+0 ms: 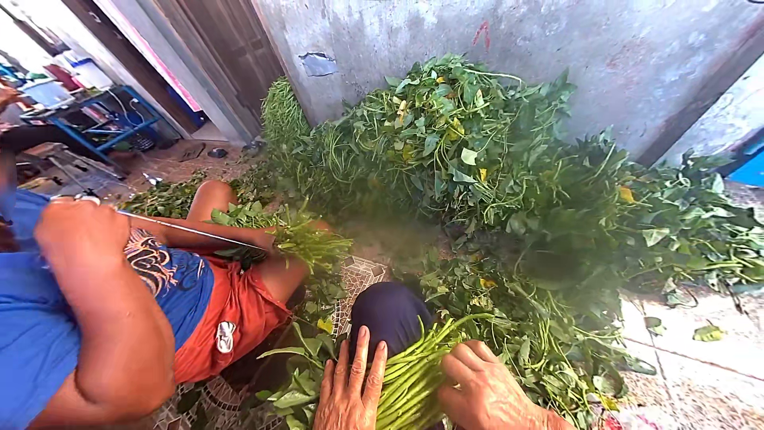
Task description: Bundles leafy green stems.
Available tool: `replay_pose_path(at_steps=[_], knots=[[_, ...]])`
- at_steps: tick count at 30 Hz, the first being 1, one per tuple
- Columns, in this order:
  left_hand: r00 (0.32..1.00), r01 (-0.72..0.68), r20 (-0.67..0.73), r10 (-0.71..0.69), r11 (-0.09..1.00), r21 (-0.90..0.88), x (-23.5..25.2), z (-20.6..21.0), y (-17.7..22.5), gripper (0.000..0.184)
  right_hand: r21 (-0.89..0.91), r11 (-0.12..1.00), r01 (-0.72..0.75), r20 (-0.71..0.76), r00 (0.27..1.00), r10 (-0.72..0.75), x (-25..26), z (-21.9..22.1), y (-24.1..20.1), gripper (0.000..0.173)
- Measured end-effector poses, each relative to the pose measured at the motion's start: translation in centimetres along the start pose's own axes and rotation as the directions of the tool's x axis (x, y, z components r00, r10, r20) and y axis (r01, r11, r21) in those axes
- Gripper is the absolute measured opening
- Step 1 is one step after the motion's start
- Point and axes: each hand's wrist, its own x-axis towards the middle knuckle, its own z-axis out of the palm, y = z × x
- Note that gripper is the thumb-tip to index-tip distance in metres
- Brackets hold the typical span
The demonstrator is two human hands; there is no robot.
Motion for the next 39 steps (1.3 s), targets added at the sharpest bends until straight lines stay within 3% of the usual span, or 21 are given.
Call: replay_pose_path(at_steps=[11,15,18,19,20,23,25,27,30,32,34,36,39], knots=[[1.000,0.014,0.012,-0.014,1.000,-0.020,-0.1,0.0,0.2,0.136,-0.010,0.987,-0.162,0.252,0.954,0.159,-0.5,-2.4,1.6,0.013],[1.000,0.014,0.014,-0.013,0.999,-0.033,-0.2,-0.1,0.2,0.134,0.167,0.918,-0.361,0.285,0.909,0.306,-0.4,-4.2,3.2,0.026],[1.000,0.017,0.024,-0.016,0.999,-0.045,-0.3,-0.1,-0.1,0.134,0.305,0.714,-0.630,0.276,0.776,0.567,-1.9,-5.0,5.8,0.010],[1.000,0.015,0.028,-0.013,0.999,-0.052,-0.3,-0.1,-0.2,0.134,0.272,0.667,-0.694,0.317,0.719,0.619,-2.7,-5.3,6.3,0.021],[1.000,0.011,0.029,-0.010,0.998,-0.059,-0.3,0.0,-0.4,0.134,0.219,0.629,-0.746,0.441,0.651,0.618,-3.5,-5.7,6.6,0.032],[1.000,0.000,0.019,0.001,0.997,-0.084,-0.4,0.0,-0.8,0.135,0.063,0.556,-0.829,0.798,0.376,0.471,-5.7,-5.3,5.6,0.039],[1.000,-0.010,0.022,0.012,0.995,-0.101,-0.3,-0.1,-0.9,0.137,0.071,0.544,-0.836,0.876,0.313,0.367,-7.3,-4.2,4.2,0.041],[0.999,-0.017,0.030,0.021,0.992,-0.125,-0.1,-0.5,-1.0,0.140,0.160,0.469,-0.868,0.913,0.311,0.263,-8.2,-3.6,3.5,0.041],[0.999,-0.030,0.016,0.034,0.979,-0.201,0.0,-1.1,-1.6,0.144,0.357,0.240,-0.903,0.886,0.409,0.220,-8.7,-3.1,2.7,0.036],[0.997,-0.072,-0.056,0.060,0.965,-0.250,0.1,-1.5,-2.0,0.136,0.427,0.070,-0.901,0.864,0.430,0.264,-8.6,-2.9,2.0,0.033],[0.981,-0.135,-0.172,0.093,0.957,-0.255,0.0,-2.0,-2.1,0.119,0.441,-0.051,-0.896,0.839,0.392,0.378,-8.3,-2.8,1.0,0.037],[0.956,-0.181,-0.272,0.107,0.948,-0.262,-0.5,-2.9,-1.2,0.090,0.486,-0.056,-0.872,0.769,0.396,0.502,-7.7,-3.0,0.2,0.047],[0.920,-0.213,-0.379,0.102,0.941,-0.264,-1.7,-3.6,1.3,0.041,0.531,0.086,-0.843,0.669,0.480,0.567,-7.0,-3.2,-0.7,0.054]])
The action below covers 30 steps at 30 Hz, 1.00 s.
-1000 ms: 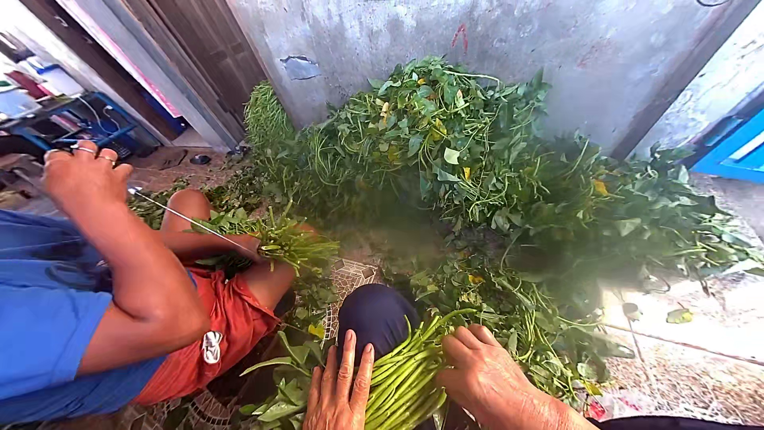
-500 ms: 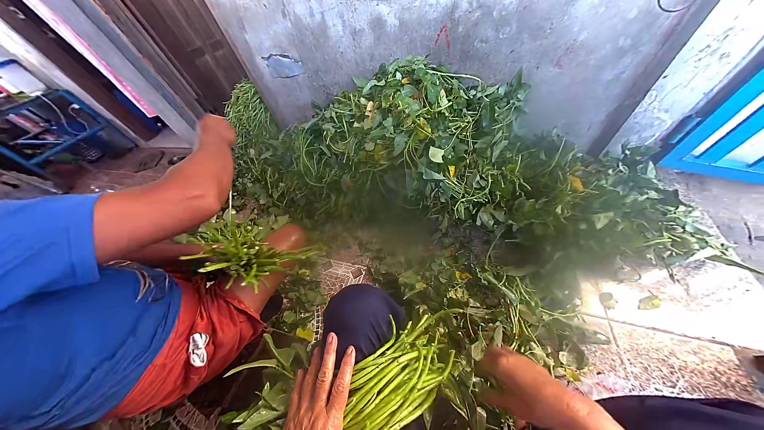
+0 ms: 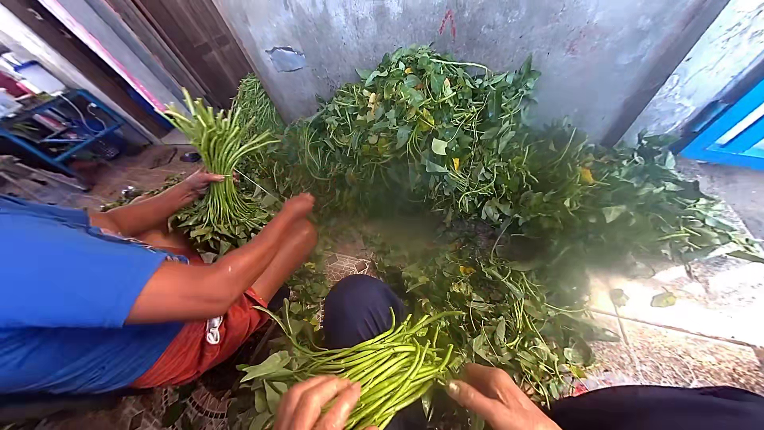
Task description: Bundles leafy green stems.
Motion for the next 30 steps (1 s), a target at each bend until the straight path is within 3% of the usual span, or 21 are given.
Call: replay_pose_path(at_steps=[2,4,7,9,11,15,19,24,30], knots=[[1.000,-0.025,0.002,0.025,1.000,0.019,-0.3,0.7,1.7,0.022,-0.121,0.993,0.009,-0.006,1.000,-0.010,0.0,0.3,-0.6,0.046],[0.993,-0.119,0.027,0.117,0.988,0.102,-0.3,1.9,2.8,0.017,-0.207,0.977,-0.052,-0.036,0.998,0.045,-0.1,0.3,-0.9,0.043],[0.960,-0.258,0.169,0.223,0.939,0.226,0.2,4.1,2.4,0.031,-0.266,0.957,-0.115,-0.136,0.987,0.081,-0.4,0.4,-0.5,0.045],[0.935,-0.296,0.278,0.221,0.917,0.267,0.4,5.2,1.2,0.041,-0.346,0.935,-0.075,-0.222,0.975,-0.004,-0.7,0.6,-0.1,0.040],[0.929,-0.311,0.300,0.217,0.896,0.316,0.2,6.0,0.3,0.040,-0.460,0.884,-0.083,-0.272,0.961,-0.051,-1.6,0.9,-0.2,0.029],[0.948,-0.299,0.223,0.228,0.878,0.373,-0.3,6.8,0.0,0.037,-0.606,0.763,-0.226,-0.162,0.974,0.160,-3.0,0.3,-0.8,0.026],[0.954,-0.289,0.193,0.231,0.880,0.376,-0.5,7.1,0.3,0.038,-0.689,0.663,-0.293,0.011,0.911,0.413,-3.5,-1.0,-1.3,0.032],[0.961,-0.270,0.159,0.226,0.888,0.373,-0.6,7.0,0.3,0.038,-0.721,0.653,-0.234,0.078,0.908,0.412,-4.0,-2.3,-1.9,0.031],[0.954,-0.301,0.107,0.282,0.870,0.392,-0.9,7.2,-0.5,0.040,-0.670,0.700,-0.248,0.042,0.928,0.370,-2.3,-2.5,-2.4,0.036]])
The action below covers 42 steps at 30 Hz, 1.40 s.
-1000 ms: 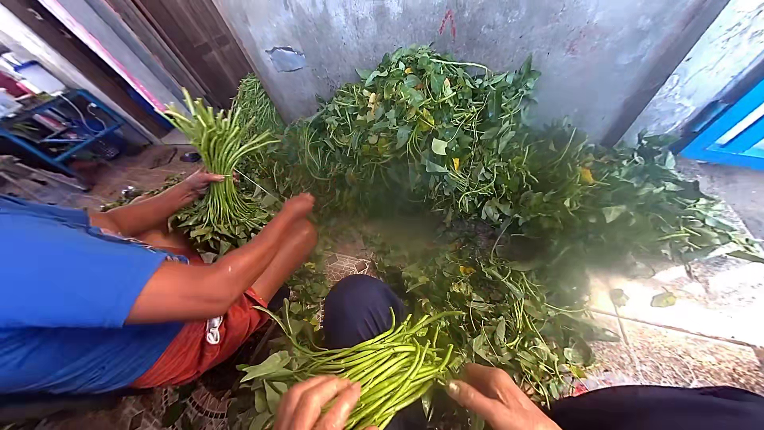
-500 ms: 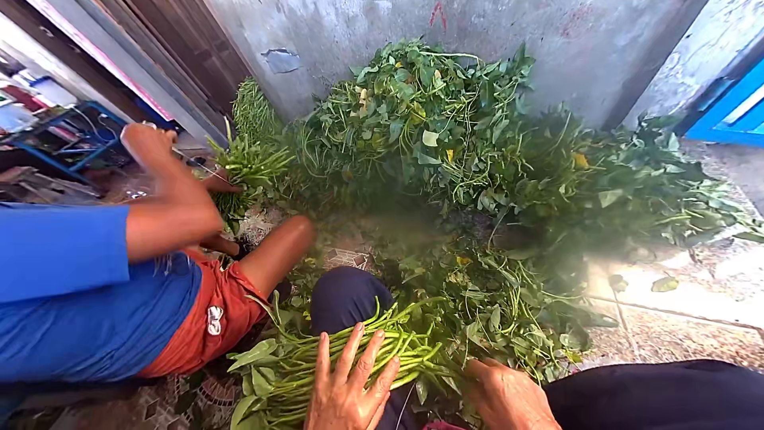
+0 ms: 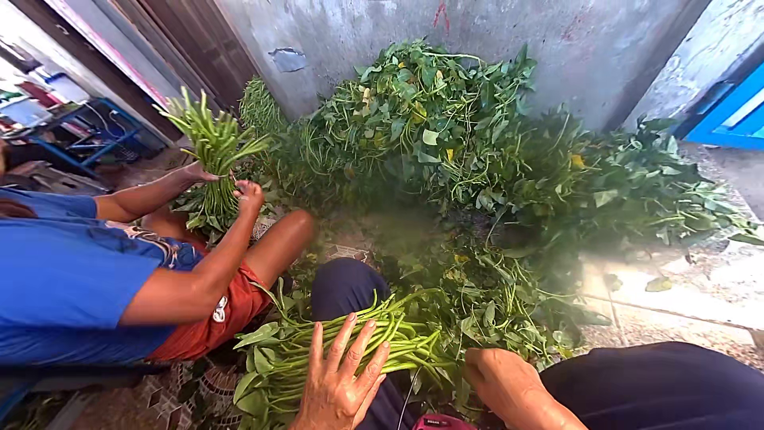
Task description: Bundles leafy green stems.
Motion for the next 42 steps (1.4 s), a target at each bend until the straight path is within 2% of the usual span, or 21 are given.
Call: replay_pose_path(at_steps=[5,8,12,15,18,21,24,27,31,42], knots=[[0.999,0.008,-0.034,-0.007,1.000,0.016,-0.3,0.1,0.0,0.041,-0.029,0.996,-0.090,0.087,0.992,0.092,0.6,-0.1,0.0,0.044],[0.999,0.013,-0.037,-0.013,1.000,0.013,-0.3,0.1,0.1,0.041,-0.037,0.995,-0.097,0.136,0.986,0.101,0.3,-0.1,0.6,0.047],[0.999,-0.007,-0.036,0.008,1.000,0.030,-0.3,0.2,0.2,0.045,-0.025,0.998,-0.052,0.158,0.986,0.056,0.4,0.1,1.4,0.047],[0.999,-0.037,0.007,0.036,0.990,0.136,0.2,-0.5,1.0,0.052,0.013,1.000,0.010,0.121,0.993,-0.012,0.5,0.0,1.2,0.043],[0.996,-0.070,0.067,0.058,0.977,0.200,1.1,-1.4,2.9,0.045,0.037,0.998,0.040,0.101,0.994,-0.044,0.6,-0.1,0.9,0.041],[0.983,-0.169,0.093,0.158,0.978,0.121,2.6,-1.1,4.8,0.036,0.040,0.998,0.041,0.096,0.994,-0.045,0.7,0.0,0.8,0.041],[0.962,-0.261,0.100,0.254,0.964,0.060,3.7,1.5,5.1,0.034,0.035,0.998,0.043,0.098,0.994,-0.046,1.0,0.1,0.6,0.042],[0.952,-0.262,0.162,0.260,0.965,-0.009,4.6,2.4,4.7,0.024,0.040,0.998,0.054,0.079,0.995,-0.057,1.0,0.2,0.7,0.041],[0.938,-0.255,0.218,0.269,0.963,-0.093,5.0,2.2,4.6,0.019,0.072,0.996,0.060,0.067,0.996,-0.065,1.3,0.4,1.1,0.041],[0.926,-0.368,0.025,0.378,0.913,-0.178,4.5,2.3,3.6,0.017,0.061,0.998,-0.003,0.088,0.996,-0.002,1.5,-0.2,2.2,0.046]])
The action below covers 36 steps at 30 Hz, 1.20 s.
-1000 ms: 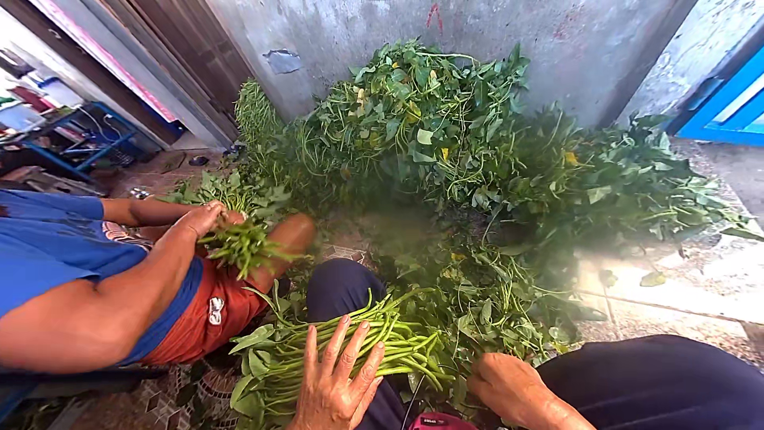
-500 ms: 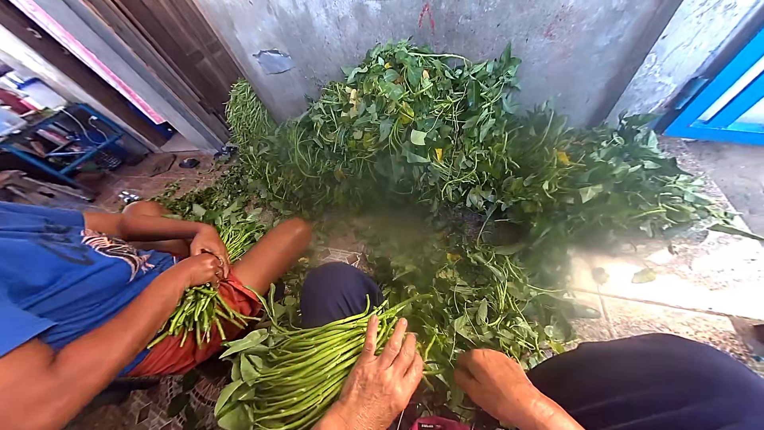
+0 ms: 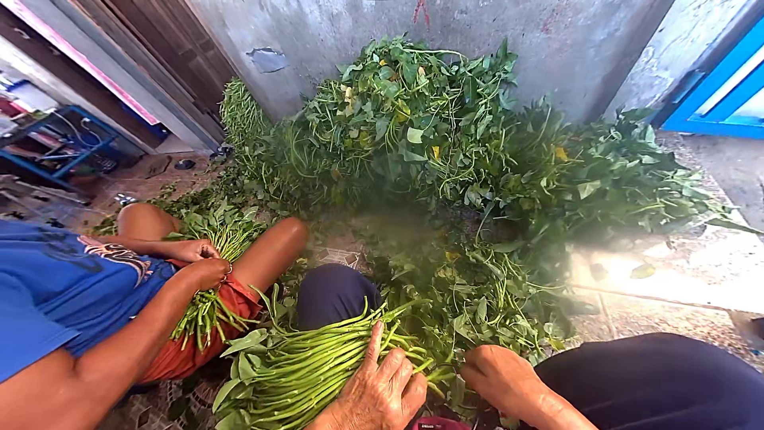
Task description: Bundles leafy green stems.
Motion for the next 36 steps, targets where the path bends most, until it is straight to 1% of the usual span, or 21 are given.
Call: replay_pose_path(at_steps=[8,13,15,18,23,26,28,30,31,33,35,36], knots=[[0.992,-0.031,-0.123,0.017,0.994,-0.107,-0.4,-0.2,-0.4,0.010,-0.032,0.998,-0.057,0.067,0.996,0.059,-0.6,-0.1,0.3,0.048],[0.992,-0.026,-0.122,0.012,0.993,-0.114,-0.4,0.0,-0.5,0.009,-0.057,0.997,-0.046,0.096,0.994,0.051,-0.7,0.0,0.6,0.050],[0.994,0.007,-0.105,-0.019,0.993,-0.117,-0.3,-0.1,-0.6,0.010,-0.071,0.997,-0.021,0.098,0.995,0.028,-0.9,0.1,0.8,0.050],[0.994,0.081,-0.062,-0.088,0.990,-0.114,-0.2,0.1,-0.6,0.016,-0.066,0.998,0.020,0.094,0.995,-0.014,-1.4,0.1,1.5,0.048],[0.985,0.161,-0.046,-0.164,0.985,-0.065,0.2,0.4,-0.4,0.014,-0.094,0.994,0.049,0.115,0.993,-0.038,-2.1,0.3,1.8,0.048],[0.981,0.188,-0.037,-0.189,0.982,-0.037,0.5,0.5,-0.5,0.016,-0.088,0.991,0.098,0.078,0.993,-0.091,-2.7,0.4,2.0,0.047],[0.980,0.198,0.005,-0.198,0.979,-0.042,0.5,0.4,-0.4,0.023,-0.035,0.982,0.185,0.006,0.983,-0.185,-3.0,0.6,2.4,0.045],[0.980,0.197,0.020,-0.196,0.974,-0.111,0.6,0.2,-0.2,0.030,0.075,0.957,0.281,-0.069,0.959,-0.276,-3.3,0.7,2.7,0.042],[0.980,0.193,-0.005,-0.197,0.966,-0.172,0.6,0.0,-0.1,0.030,0.139,0.939,0.315,-0.097,0.948,-0.304,-3.4,0.7,2.8,0.041],[0.977,0.153,-0.102,-0.187,0.949,-0.276,0.7,-0.9,0.0,0.025,0.259,0.896,0.362,-0.140,0.931,-0.336,-3.7,0.5,2.9,0.040],[0.968,0.120,-0.183,-0.174,0.955,-0.272,0.5,-2.1,0.4,0.021,0.352,0.842,0.408,-0.203,0.912,-0.357,-4.0,0.6,2.8,0.039],[0.965,0.133,-0.184,-0.188,0.952,-0.275,0.2,-2.7,0.7,0.019,0.391,0.816,0.427,-0.221,0.904,-0.367,-4.4,0.6,2.6,0.038]])
